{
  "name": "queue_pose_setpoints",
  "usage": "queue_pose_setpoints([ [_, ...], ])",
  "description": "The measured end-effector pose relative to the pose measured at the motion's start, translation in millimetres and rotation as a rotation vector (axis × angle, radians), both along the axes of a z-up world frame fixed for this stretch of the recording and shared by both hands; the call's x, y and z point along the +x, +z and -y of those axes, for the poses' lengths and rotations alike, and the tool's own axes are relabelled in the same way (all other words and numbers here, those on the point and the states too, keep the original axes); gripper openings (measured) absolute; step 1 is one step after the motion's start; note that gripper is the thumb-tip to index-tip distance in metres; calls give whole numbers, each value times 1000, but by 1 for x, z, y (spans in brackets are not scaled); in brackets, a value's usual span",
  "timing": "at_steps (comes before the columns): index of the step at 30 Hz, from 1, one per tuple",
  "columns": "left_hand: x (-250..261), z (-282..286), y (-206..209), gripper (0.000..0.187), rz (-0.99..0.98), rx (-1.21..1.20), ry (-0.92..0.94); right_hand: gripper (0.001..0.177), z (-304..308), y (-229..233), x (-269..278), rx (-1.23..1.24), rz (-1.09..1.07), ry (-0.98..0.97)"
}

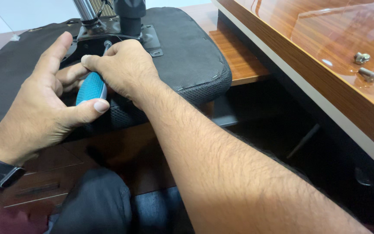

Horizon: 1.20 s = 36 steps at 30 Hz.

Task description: The person uses a screwdriver to tighten screws on the underside of an office chair seat, securing the metal mounting bracket to the seat cushion. The person works methodically on multiple screws around the bracket.

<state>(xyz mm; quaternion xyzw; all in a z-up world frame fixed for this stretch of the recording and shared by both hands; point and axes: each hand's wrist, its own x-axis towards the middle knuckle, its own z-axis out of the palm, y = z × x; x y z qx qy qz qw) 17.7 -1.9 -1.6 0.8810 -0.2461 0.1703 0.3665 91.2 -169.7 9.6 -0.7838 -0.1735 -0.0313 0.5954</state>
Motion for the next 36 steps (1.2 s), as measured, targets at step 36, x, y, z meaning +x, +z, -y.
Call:
queue_pose_setpoints([
  [36, 54, -6, 8, 115, -10, 42, 95, 43, -7, 1, 62, -55, 19, 44],
])
